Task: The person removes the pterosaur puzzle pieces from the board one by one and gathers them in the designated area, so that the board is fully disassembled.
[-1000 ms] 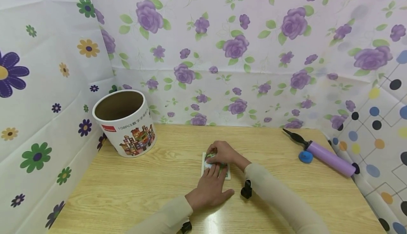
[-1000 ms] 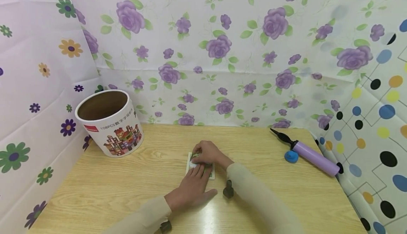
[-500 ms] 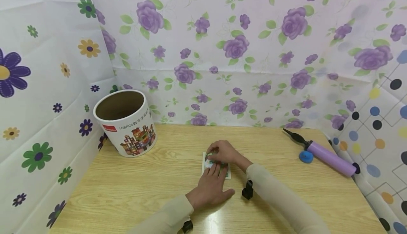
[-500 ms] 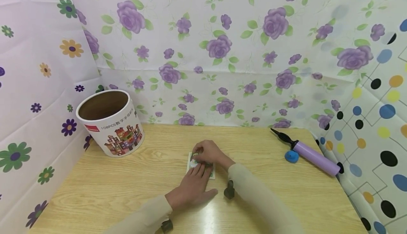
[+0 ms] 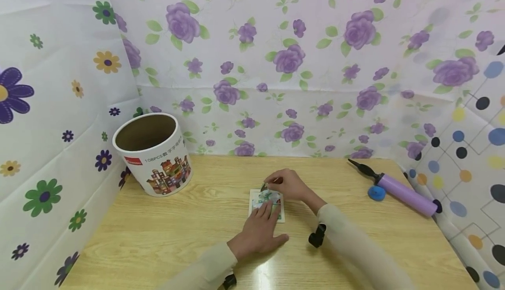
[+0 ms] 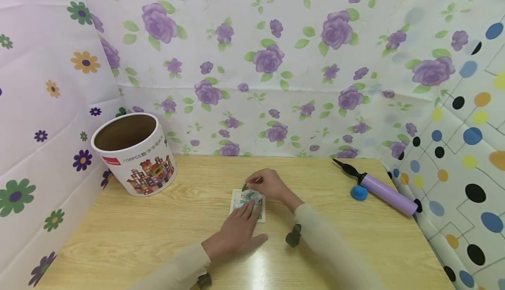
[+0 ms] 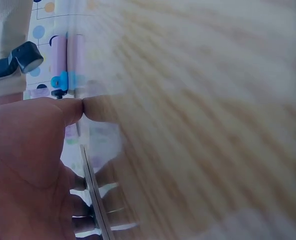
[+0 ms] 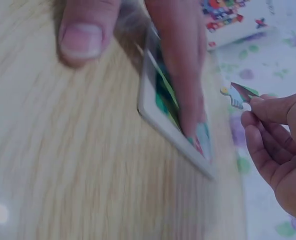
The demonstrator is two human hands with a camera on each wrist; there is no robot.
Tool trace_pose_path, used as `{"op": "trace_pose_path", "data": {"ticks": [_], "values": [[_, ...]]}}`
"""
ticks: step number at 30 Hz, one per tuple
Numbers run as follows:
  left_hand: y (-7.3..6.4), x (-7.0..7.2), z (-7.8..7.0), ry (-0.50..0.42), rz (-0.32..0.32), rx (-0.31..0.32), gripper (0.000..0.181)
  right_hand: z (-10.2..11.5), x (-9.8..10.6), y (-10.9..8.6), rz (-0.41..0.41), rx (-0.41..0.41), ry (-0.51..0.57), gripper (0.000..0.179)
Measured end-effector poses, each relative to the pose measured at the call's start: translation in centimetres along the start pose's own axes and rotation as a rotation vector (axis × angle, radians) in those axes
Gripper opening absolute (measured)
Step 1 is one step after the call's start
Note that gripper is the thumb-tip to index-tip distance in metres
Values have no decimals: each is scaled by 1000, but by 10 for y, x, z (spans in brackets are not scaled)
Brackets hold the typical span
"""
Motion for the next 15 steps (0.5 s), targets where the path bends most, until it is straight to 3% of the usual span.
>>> {"op": "trace_pose_path", "data": {"ticks": [6, 15], "values": [[-2, -1, 1, 1, 3, 11, 88, -18, 29, -17, -70, -51, -35, 18], [-1, -4, 2, -18, -11, 1, 87, -44, 54, -37, -76, -98, -74, 17]]}}
Point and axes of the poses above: each hand's wrist, its own y-axis towards the middle knuckle, its own x-axis out of the back of the hand, z = x × y, the point moved 8 cm from there along y, towards the middle knuckle, and after that the axes turned 3 degrees about -x, right-handed, at the moved point
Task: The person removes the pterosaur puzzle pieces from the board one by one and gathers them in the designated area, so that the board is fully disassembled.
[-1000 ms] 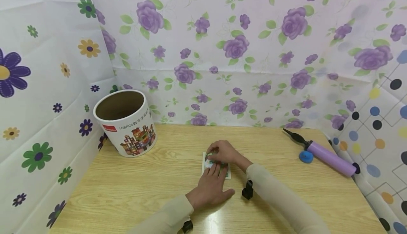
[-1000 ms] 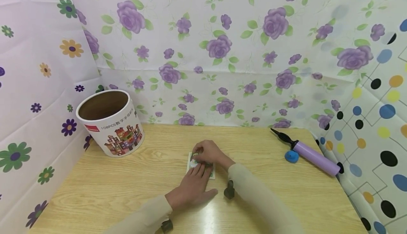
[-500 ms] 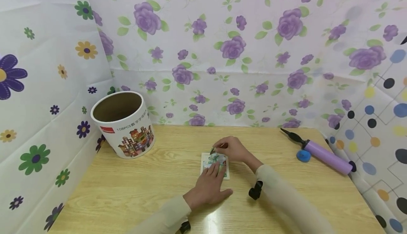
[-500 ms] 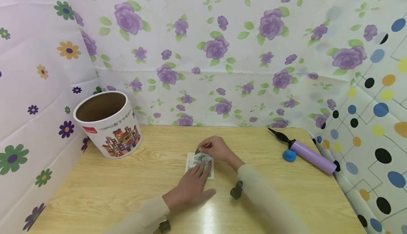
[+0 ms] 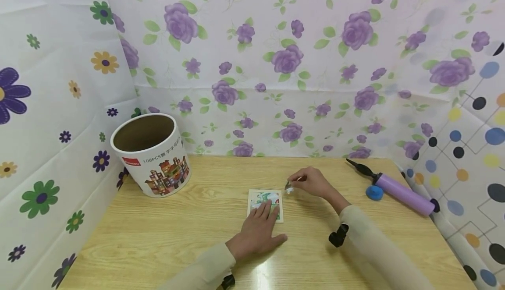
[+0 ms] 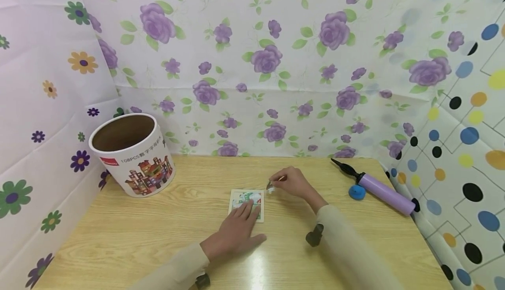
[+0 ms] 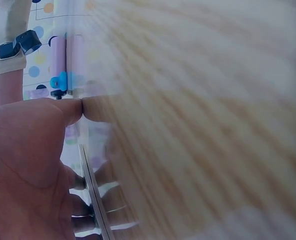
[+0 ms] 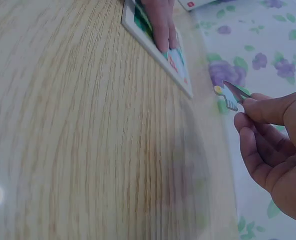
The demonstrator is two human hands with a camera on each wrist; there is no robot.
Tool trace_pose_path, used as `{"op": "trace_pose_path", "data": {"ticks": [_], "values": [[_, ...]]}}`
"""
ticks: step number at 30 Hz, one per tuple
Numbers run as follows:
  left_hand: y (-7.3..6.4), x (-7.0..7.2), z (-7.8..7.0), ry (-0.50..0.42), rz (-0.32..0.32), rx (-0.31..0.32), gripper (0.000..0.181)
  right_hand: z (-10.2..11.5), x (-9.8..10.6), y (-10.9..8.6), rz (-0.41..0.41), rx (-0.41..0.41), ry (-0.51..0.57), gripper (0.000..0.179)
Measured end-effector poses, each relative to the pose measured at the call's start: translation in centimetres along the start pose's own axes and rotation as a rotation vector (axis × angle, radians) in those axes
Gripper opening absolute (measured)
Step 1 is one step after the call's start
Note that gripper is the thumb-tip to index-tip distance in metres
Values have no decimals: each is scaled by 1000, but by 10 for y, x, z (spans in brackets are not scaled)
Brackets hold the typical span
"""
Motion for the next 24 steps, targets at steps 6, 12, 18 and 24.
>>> {"op": "trace_pose_path", "data": {"ticks": [6, 12, 18, 24], "values": [[-1, 0, 0, 20, -2, 7, 88, -13, 2, -4, 24, -21, -18, 16], [0, -2, 1, 2, 1, 3, 88, -23, -3, -3, 28, -67, -46, 14], [1, -2, 0, 10, -4, 5, 88, -30, -10, 0, 39, -86, -66, 14], [0, 1, 0, 7, -3, 5, 88, -35, -15, 3, 60, -104, -80, 14]]}}
Point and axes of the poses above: each hand's wrist, its own y-axis towards the middle knuckle, its own x-axis out of the back of the hand, z = x × y, the point moved 8 cm from there along y, towards the middle knuckle, and after that the axes turned 3 degrees about -x, right-handed, at the moved point
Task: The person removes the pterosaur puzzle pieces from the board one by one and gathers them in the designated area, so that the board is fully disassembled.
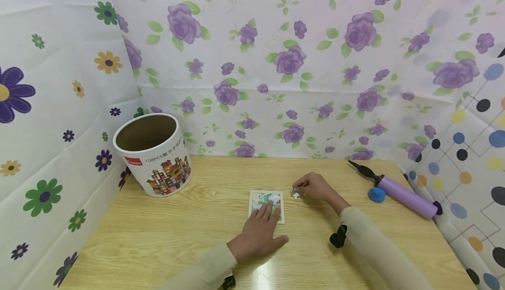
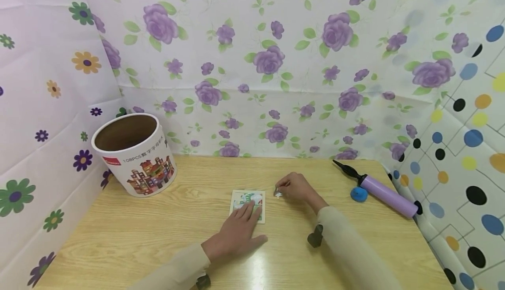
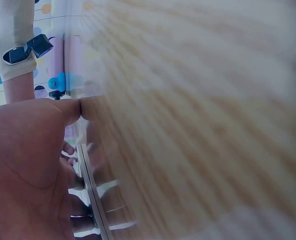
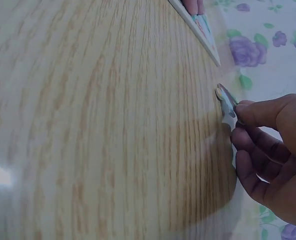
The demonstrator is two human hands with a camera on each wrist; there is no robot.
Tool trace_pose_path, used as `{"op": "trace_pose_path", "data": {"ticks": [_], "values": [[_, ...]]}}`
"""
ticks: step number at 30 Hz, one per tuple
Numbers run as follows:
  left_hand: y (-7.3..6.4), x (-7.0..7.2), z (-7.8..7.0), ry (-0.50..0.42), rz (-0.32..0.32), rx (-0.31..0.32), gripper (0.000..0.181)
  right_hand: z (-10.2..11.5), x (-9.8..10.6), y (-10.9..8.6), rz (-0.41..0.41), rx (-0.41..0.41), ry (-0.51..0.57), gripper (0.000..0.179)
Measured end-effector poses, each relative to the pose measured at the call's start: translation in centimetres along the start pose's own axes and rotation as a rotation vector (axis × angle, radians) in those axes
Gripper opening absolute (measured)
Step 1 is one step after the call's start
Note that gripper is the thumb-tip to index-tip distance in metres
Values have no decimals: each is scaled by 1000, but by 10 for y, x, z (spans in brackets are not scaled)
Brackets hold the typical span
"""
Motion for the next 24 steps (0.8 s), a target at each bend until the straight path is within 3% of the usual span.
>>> {"op": "trace_pose_path", "data": {"ticks": [11, 24], "values": [[4, -8, 3, 15, -24, -17, 90, 1, 0, -1, -2, 23, 1, 14], [1, 1, -4, 61, -2, -20, 89, 8, 8, -3, -27, -2, 9, 16]]}}
Point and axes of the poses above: each hand's wrist, its own y-axis towards the middle knuckle, its own x-axis out of the back of the hand, z = x × y, the point moved 8 cm from there along y, towards the middle knuckle, and after that the axes turned 3 degrees about -x, right-handed, at the moved point
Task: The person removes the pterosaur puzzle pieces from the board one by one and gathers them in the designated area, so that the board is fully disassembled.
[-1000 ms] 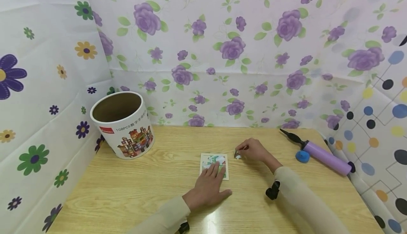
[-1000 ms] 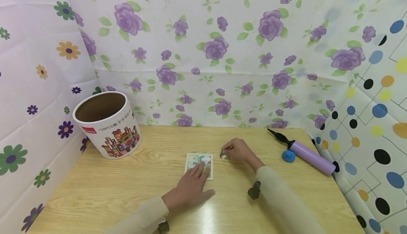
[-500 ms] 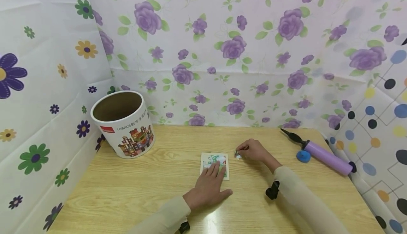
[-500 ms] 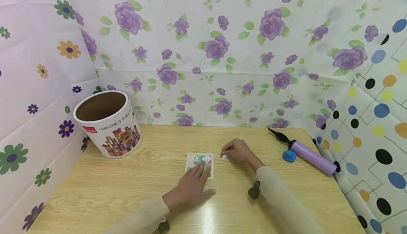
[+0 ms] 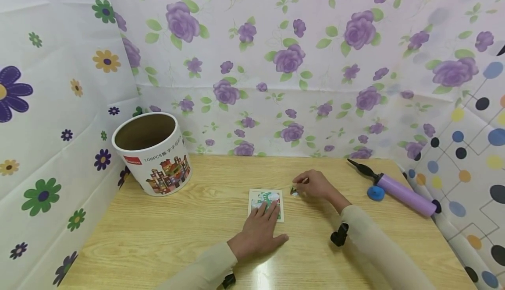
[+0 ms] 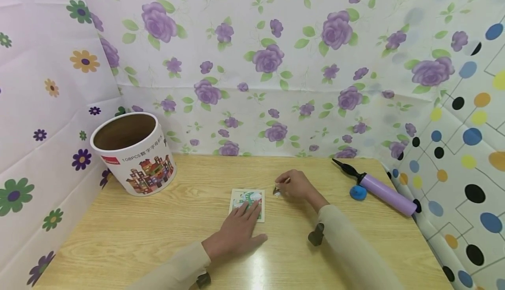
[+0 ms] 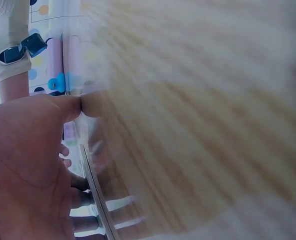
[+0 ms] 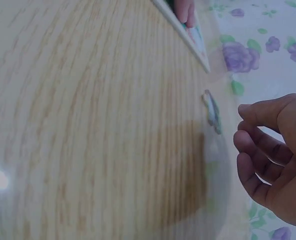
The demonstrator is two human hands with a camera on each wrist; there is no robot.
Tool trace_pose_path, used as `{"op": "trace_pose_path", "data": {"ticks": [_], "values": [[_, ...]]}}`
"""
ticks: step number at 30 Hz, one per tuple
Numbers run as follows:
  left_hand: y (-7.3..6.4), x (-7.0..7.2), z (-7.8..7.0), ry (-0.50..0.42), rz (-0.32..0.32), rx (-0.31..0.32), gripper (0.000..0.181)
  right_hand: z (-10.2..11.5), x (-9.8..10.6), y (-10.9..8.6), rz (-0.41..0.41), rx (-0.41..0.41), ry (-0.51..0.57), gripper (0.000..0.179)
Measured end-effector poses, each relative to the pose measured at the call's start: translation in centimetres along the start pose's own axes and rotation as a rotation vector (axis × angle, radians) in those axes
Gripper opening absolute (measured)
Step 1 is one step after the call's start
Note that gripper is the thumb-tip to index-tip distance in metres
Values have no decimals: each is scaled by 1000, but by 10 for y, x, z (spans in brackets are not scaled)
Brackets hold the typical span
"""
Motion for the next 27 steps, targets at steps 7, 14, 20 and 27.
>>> {"op": "trace_pose_path", "data": {"ticks": [7, 14, 20, 27], "values": [[1, -2, -1, 16, -1, -11, 89, 27, -1, 0, 4, 89, 41, 21], [0, -4, -2, -7, -9, -37, 85, 48, -21, 7, 58, 157, 62, 24], [1, -4, -2, -3, 3, -37, 84, 61, -38, 16, 64, 216, 51, 26], [1, -4, -2, -5, -21, -54, 83, 65, -53, 24, 80, 220, 61, 26]]}}
Point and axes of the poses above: each hand's wrist, its own y-axis towards the middle knuckle, its own x-axis out of the back of the hand, z = x × y, the point moved 8 cm from there along y, towards the middle knuckle, and after that the axes turned 3 degrees about -x, right-handed, at the moved point
